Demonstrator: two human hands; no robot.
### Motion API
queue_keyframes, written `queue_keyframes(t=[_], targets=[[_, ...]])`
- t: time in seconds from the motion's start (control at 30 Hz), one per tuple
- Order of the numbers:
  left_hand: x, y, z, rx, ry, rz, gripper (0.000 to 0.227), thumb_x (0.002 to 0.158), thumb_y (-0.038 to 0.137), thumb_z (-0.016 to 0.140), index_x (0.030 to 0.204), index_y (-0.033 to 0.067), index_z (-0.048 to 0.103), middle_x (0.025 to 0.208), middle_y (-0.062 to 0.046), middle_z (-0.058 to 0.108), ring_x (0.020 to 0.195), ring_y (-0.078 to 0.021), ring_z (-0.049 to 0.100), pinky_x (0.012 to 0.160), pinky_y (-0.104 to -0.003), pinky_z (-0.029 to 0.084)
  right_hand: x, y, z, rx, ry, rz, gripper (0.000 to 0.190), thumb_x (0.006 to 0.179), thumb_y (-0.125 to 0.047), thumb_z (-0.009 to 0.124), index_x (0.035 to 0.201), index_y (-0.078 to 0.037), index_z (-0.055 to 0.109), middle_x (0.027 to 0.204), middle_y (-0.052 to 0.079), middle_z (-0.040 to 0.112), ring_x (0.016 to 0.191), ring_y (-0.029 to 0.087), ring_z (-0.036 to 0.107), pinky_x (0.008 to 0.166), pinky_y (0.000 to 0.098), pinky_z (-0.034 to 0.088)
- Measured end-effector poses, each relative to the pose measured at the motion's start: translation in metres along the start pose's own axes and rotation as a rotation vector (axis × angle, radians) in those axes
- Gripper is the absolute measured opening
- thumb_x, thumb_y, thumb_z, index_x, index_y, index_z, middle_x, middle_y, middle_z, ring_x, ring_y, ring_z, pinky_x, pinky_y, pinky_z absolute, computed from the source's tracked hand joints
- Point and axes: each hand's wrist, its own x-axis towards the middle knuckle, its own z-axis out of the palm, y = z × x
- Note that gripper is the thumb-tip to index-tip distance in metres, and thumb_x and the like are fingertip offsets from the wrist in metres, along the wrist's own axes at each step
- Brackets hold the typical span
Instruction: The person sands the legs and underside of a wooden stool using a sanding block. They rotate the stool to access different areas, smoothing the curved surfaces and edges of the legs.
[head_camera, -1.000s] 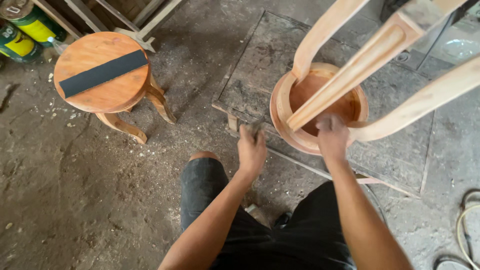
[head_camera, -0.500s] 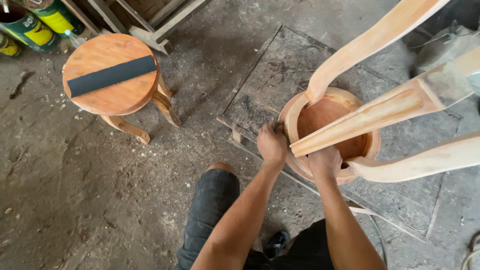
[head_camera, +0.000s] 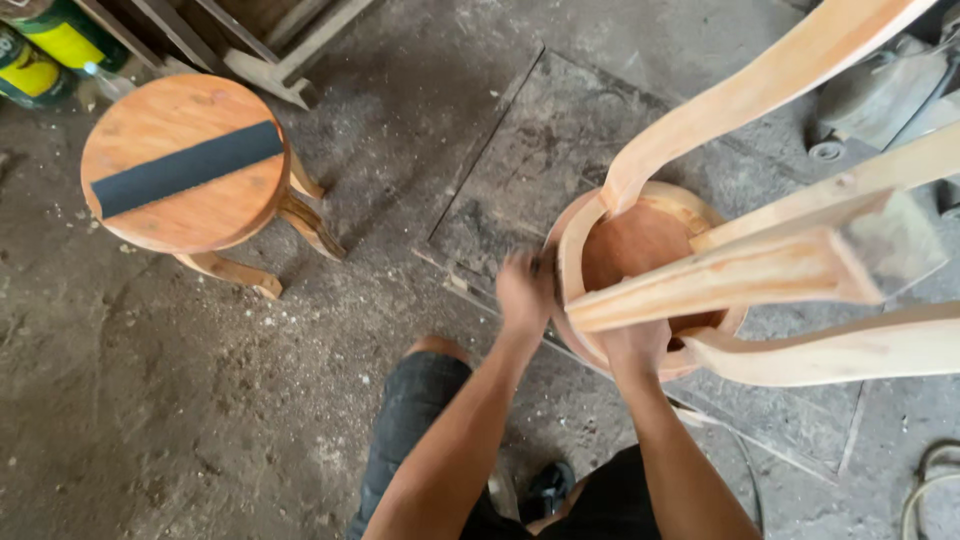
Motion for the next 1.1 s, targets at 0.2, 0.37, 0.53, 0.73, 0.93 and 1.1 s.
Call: queue_keyframes(t=[0.2, 0.37, 0.53, 0.73, 0.93, 1.1], targets=[[0.028, 0.005, 0.012, 0.059, -0.017, -0.083, 0.02, 0.091, 0.023, 0.069, 0.087, 0.004, 0.074, 0.085, -0.021, 0.071, 0.078, -0.0416, 0.068, 0.071, -0.049, 0.053, -0.001, 0.003, 0.002, -0.061, 0.015, -0.032, 0.036, 0.086, -0.043, 0.069, 0.105, -0.012, 0.066, 0.104, 0.017, 0.07, 0.102, 0.042, 0.065, 0.084, 0.0519, 0.052], [-0.001, -0.001, -0.004, 0.057, -0.028, -0.046, 0.025, 0.095, 0.027, 0.069, 0.088, 0.0035, 0.072, 0.089, -0.022, 0.07, 0.079, -0.041, 0.069, 0.071, -0.048, 0.054, -0.006, 0.01, 0.007, -0.066, 0.002, -0.023, 0.033, 0.096, -0.042, 0.064, 0.112, -0.014, 0.069, 0.108, 0.017, 0.072, 0.105, 0.043, 0.064, 0.086, 0.0548, 0.05], [-0.002, -0.007, -0.002, 0.065, -0.017, -0.032, 0.02, 0.09, 0.025, 0.067, 0.092, 0.0059, 0.073, 0.086, -0.021, 0.071, 0.08, -0.0425, 0.069, 0.071, -0.05, 0.055, -0.002, 0.031, 0.027, -0.202, 0.107, -0.195, 0.041, 0.092, -0.043, 0.065, 0.118, -0.011, 0.071, 0.11, 0.02, 0.072, 0.105, 0.044, 0.064, 0.087, 0.0556, 0.05], [0.007, -0.009, 0.0, 0.072, -0.028, 0.058, 0.017, 0.099, 0.019, 0.062, 0.094, 0.0047, 0.07, 0.095, -0.021, 0.071, 0.087, -0.0434, 0.067, 0.075, -0.05, 0.053, 0.01, 0.048, 0.04, -0.261, 0.072, -0.185, 0.041, 0.1, -0.044, 0.064, 0.114, -0.006, 0.072, 0.101, 0.021, 0.071, 0.099, 0.045, 0.065, 0.084, 0.0566, 0.05], [0.034, 0.002, 0.01, 0.098, -0.083, -0.156, 0.023, 0.09, 0.026, 0.07, 0.092, 0.0031, 0.074, 0.09, -0.023, 0.071, 0.086, -0.0443, 0.068, 0.077, -0.05, 0.054, 0.005, 0.024, 0.026, 0.085, 0.044, -0.026, 0.039, 0.106, -0.044, 0.058, 0.097, -0.007, 0.069, 0.096, 0.018, 0.07, 0.098, 0.043, 0.064, 0.086, 0.054, 0.05], [-0.001, -0.012, -0.007, 0.046, -0.062, -0.075, 0.024, 0.094, 0.025, 0.068, 0.091, 0.002, 0.072, 0.092, -0.023, 0.071, 0.085, -0.0425, 0.068, 0.073, -0.048, 0.053, 0.008, 0.049, 0.035, -0.105, 0.019, -0.193, 0.034, 0.106, -0.039, 0.059, 0.099, -0.006, 0.066, 0.092, 0.018, 0.067, 0.095, 0.041, 0.063, 0.084, 0.0514, 0.049]])
